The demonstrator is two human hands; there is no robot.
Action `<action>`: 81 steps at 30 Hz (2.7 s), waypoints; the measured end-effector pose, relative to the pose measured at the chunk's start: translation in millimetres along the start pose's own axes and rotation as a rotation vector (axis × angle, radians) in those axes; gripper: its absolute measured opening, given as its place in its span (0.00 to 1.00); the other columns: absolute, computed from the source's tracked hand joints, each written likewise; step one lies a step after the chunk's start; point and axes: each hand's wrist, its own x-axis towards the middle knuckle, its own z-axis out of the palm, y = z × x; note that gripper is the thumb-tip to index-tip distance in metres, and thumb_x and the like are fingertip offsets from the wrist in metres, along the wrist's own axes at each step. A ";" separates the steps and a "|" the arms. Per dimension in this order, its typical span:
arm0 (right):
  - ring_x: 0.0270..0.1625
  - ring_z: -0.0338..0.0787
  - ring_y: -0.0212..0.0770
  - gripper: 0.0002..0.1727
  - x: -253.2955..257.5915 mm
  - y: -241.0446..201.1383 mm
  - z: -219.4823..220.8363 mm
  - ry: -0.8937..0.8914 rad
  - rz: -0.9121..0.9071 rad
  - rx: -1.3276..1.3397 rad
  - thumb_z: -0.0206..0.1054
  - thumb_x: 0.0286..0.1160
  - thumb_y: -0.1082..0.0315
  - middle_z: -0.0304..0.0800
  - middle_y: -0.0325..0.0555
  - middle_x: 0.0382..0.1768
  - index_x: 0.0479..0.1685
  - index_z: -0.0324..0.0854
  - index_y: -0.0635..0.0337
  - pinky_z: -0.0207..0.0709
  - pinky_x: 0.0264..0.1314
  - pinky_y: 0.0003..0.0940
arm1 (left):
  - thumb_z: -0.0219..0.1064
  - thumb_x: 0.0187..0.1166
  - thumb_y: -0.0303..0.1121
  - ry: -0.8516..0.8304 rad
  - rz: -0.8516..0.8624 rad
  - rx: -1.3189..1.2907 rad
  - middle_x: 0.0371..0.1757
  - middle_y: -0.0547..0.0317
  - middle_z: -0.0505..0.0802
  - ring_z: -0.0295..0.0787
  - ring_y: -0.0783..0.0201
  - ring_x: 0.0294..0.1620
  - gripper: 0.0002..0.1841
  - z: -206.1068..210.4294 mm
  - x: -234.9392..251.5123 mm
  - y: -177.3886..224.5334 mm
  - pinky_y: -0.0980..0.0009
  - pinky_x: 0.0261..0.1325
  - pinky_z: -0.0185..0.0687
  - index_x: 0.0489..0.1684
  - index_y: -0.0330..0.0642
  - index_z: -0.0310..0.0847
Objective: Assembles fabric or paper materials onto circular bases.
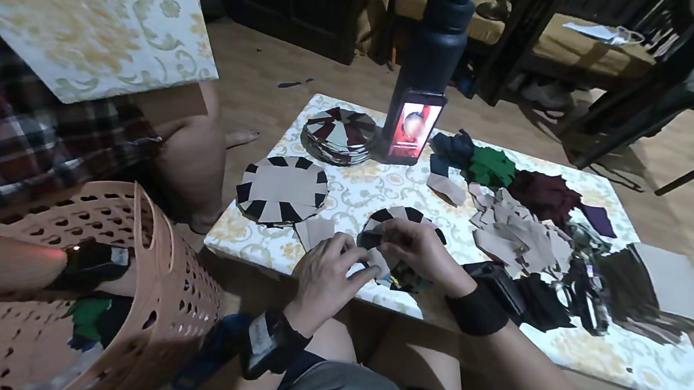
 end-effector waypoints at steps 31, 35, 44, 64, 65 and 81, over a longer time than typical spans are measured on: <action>0.44 0.92 0.34 0.21 -4.7 0.8 -4.9 0.023 -0.028 -0.023 0.75 0.73 0.66 0.93 0.48 0.47 0.64 0.84 0.65 0.87 0.53 0.33 | 0.71 0.75 0.52 -0.001 -0.027 0.051 0.50 0.54 0.92 0.90 0.55 0.44 0.16 3.8 1.2 2.2 0.55 0.46 0.86 0.46 0.54 0.96; 0.50 0.91 0.47 0.15 -11.8 -0.6 -7.0 0.164 -0.001 -0.271 0.70 0.73 0.74 0.90 0.52 0.52 0.59 0.88 0.60 0.86 0.55 0.46 | 0.70 0.75 0.53 -0.009 -0.018 0.065 0.49 0.55 0.92 0.90 0.56 0.44 0.16 3.0 1.7 1.9 0.56 0.46 0.86 0.46 0.54 0.95; 0.50 0.91 0.44 0.10 -34.0 9.3 -2.6 0.155 -0.072 -0.251 0.65 0.77 0.72 0.91 0.51 0.47 0.50 0.89 0.63 0.85 0.56 0.41 | 0.67 0.76 0.57 0.007 0.002 0.081 0.46 0.55 0.92 0.90 0.55 0.43 0.20 6.0 -0.5 1.3 0.56 0.45 0.86 0.44 0.52 0.95; 0.95 0.49 0.62 0.47 -1.6 -7.4 48.4 0.038 0.221 -0.664 0.39 0.80 0.24 0.56 0.50 0.93 0.90 0.65 0.47 0.35 0.90 0.73 | 0.54 0.88 0.31 0.243 -0.713 -1.699 0.53 0.52 0.91 0.89 0.68 0.35 0.16 -42.9 11.3 16.4 0.77 0.36 0.86 0.71 0.43 0.73; 0.95 0.48 0.62 0.47 0.2 -8.8 50.2 0.050 0.254 -0.669 0.39 0.80 0.24 0.56 0.50 0.93 0.91 0.64 0.45 0.33 0.90 0.74 | 0.53 0.88 0.29 0.254 -0.746 -1.732 0.54 0.49 0.91 0.90 0.67 0.36 0.17 -43.0 13.7 17.8 0.76 0.36 0.87 0.73 0.42 0.73; 0.40 0.92 0.32 0.23 -38.2 -66.3 82.7 0.557 -0.156 0.620 0.69 0.71 0.80 0.91 0.48 0.46 0.65 0.70 0.79 0.90 0.42 0.27 | 0.38 0.95 0.42 0.117 -0.312 -1.102 0.74 0.48 0.85 0.80 0.56 0.76 0.28 -20.9 5.8 36.3 0.59 0.78 0.76 0.79 0.29 0.66</action>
